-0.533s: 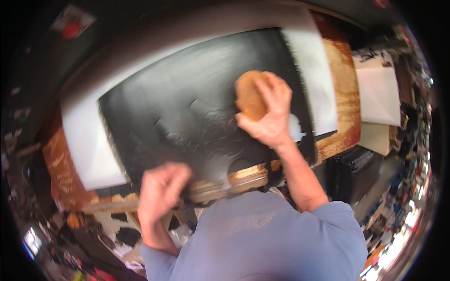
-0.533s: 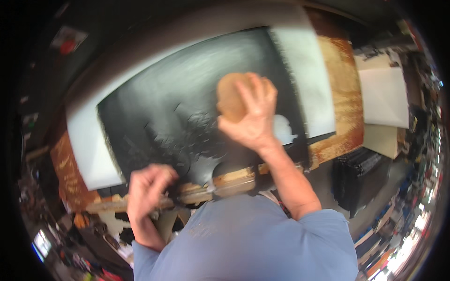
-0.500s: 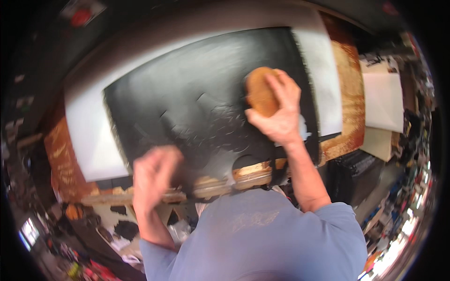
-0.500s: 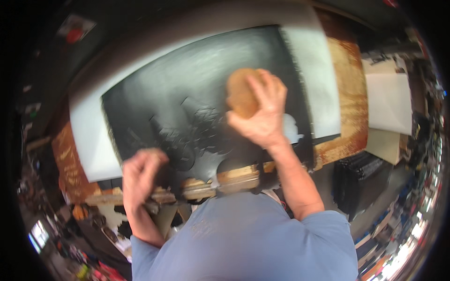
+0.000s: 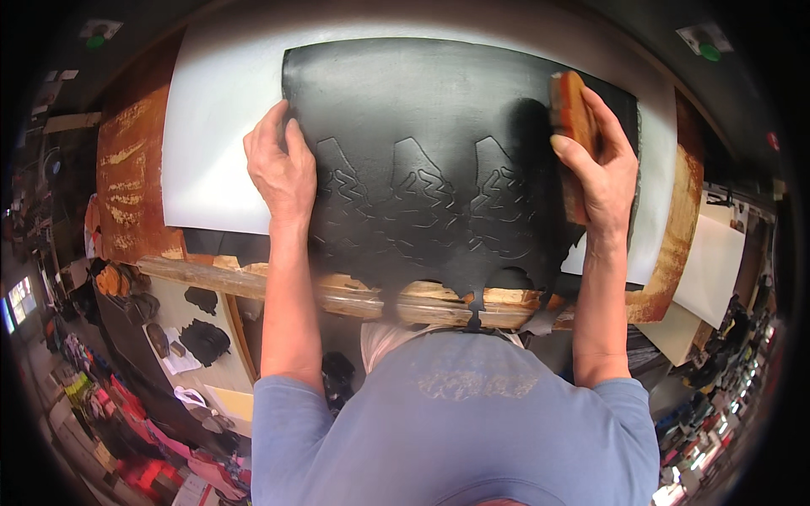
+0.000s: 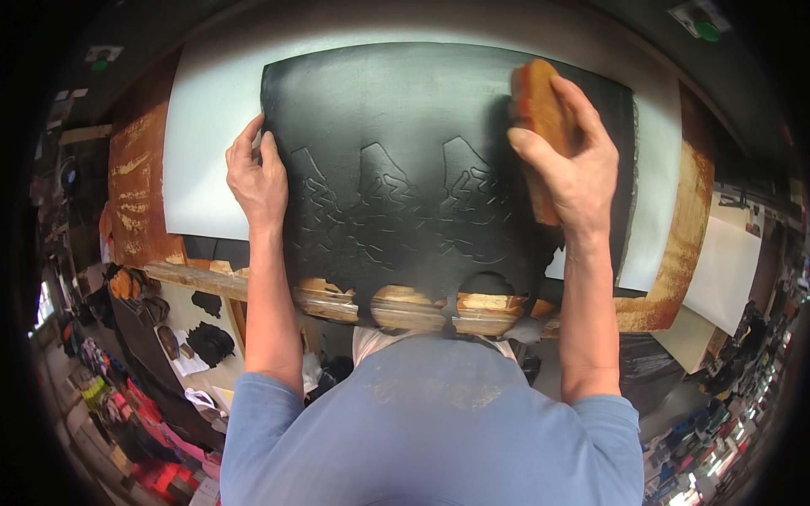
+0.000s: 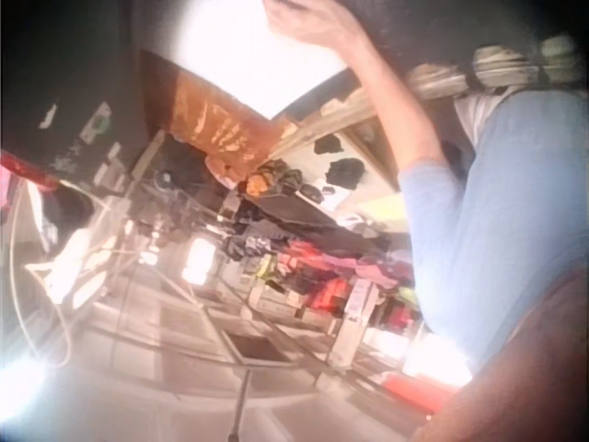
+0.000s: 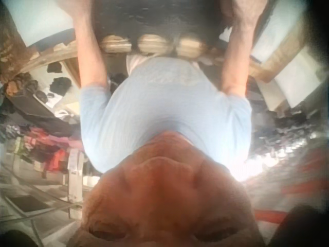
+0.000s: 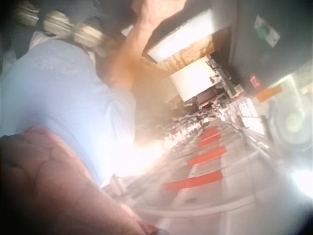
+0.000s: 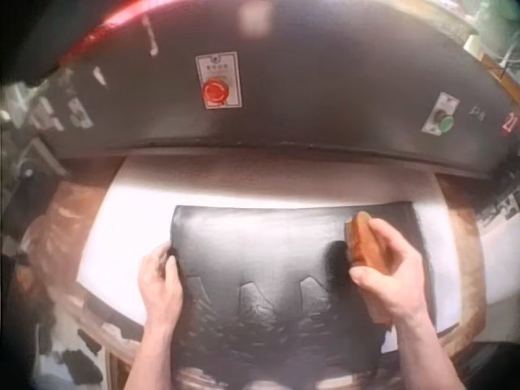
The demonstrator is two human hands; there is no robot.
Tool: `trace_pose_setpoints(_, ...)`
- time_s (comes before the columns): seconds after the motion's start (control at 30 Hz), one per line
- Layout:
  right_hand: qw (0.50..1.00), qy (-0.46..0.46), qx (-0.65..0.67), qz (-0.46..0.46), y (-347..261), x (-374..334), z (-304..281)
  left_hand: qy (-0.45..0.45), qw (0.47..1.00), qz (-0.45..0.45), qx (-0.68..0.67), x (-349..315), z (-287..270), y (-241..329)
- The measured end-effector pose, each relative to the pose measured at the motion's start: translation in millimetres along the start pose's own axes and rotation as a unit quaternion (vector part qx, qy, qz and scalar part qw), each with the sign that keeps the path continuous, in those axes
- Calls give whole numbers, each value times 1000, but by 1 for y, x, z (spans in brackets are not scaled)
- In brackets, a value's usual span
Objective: The person repeatedly rubs a dark rubber sheet against a flat surface using a small wooden block, then peels the sheet away and repeats the process. The person also handles a light-colored rubber sheet in the same manner. The task continues in a repetitive cycle throughout the clip.
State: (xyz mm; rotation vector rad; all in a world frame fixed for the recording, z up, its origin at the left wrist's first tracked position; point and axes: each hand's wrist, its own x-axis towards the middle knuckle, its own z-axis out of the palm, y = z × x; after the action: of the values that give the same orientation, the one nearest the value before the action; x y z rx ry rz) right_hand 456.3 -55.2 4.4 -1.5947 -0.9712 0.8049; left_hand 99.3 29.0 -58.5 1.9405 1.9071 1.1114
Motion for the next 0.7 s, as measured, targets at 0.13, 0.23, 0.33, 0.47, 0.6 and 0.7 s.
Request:
trace_pose_setpoints(0.13, 992, -62, -78, -83, -9, 18, 52, 1, 995, -70, -70, -2, -2, 3)
trace_pose_setpoints(0.23, 969, -99, -130, -185, -16, 28, 98, 21, 987, -74, -143, -3, -1, 1)
trace_pose_setpoints(0.33, 957, -83, -169, -219, -21, 35, 152, 36, 974, -97, -202, -3, 2, 1)
trace_pose_setpoints(0.47, 930, -65, -198, -303, -8, 31, 222, 33, 971, -88, -222, 1, 3, 2)
trace_pose_setpoints(0.6, 927, -74, -180, -321, 17, 30, 217, -8, 986, 24, -165, 3, 4, 1)
trace_pose_setpoints(0.7, 940, -82, -151, -294, 28, 35, 193, -33, 989, 86, -119, 2, 4, 0)
